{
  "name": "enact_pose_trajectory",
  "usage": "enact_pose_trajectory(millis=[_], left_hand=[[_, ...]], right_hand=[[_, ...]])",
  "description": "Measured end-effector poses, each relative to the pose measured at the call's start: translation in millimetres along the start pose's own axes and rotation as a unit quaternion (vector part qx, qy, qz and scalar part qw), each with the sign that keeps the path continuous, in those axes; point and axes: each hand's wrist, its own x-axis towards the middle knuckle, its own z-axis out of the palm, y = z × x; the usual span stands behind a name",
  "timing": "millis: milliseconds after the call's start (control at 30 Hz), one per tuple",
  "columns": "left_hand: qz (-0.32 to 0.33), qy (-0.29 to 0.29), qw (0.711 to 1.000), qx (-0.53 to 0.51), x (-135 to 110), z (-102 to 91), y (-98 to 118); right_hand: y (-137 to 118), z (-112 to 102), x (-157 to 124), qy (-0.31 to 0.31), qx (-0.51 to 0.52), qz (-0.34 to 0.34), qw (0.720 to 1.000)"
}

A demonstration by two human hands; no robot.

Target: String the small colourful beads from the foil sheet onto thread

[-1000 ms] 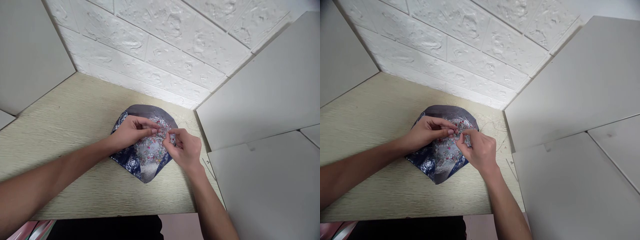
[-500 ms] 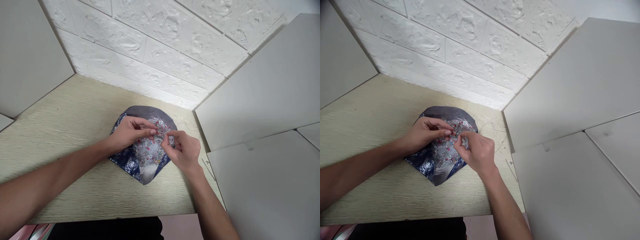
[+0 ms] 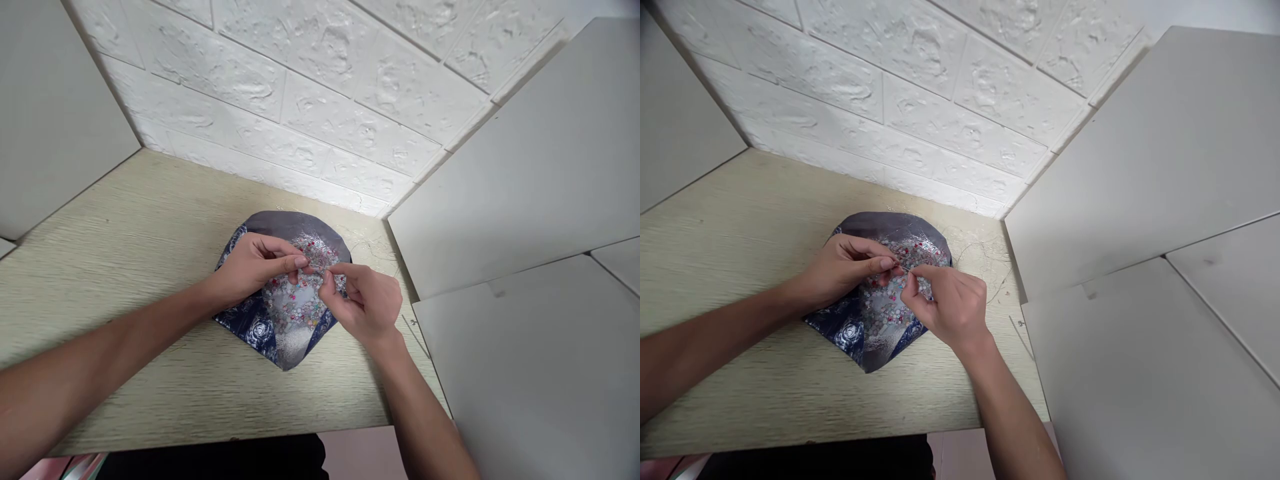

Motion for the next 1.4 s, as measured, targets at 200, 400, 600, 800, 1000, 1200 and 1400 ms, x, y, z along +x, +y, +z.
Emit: enact_pose_trajectory(millis=[200,400,600,800,1000,1200,1400], left_hand=[[0.005,-0.004,1.000,0.005,0.0,0.1,1.6],[0.008,-0.007,1.000,0.020,0.4,0.2,1.3],[0.006,-0.010,1.000,0.020,0.6,1.2,2.8],[0.008,-0.027,1.000,0.012,-0.1,2.0,5.7],[0.039,-0.068,0.997,0.020,-2.7,4.6,6.6],[0.047,-0.056,0.996,-0.041,-0.4,2.1,3.4],[0.114,0.028,0.976,-0.184,5.6,-3.2,11.5]], right_hand=[[0.6,0.6,0.1,0.001,-0.007,-0.006,1.000],[0.2,1.2,0.2,-0.016,-0.005,-0.008,1.000],[-0.5,4.0,-0.8,-0.041,0.009,-0.022,0.999],[0.1,5.4,-0.6,-0.070,0.022,-0.016,0.997],[2.7,5.3,1.0,-0.123,0.036,-0.008,0.992],[3.2,4.0,2.3,-0.143,0.035,0.027,0.989],[5.1,0.7,5.0,-0.172,0.040,0.092,0.980]])
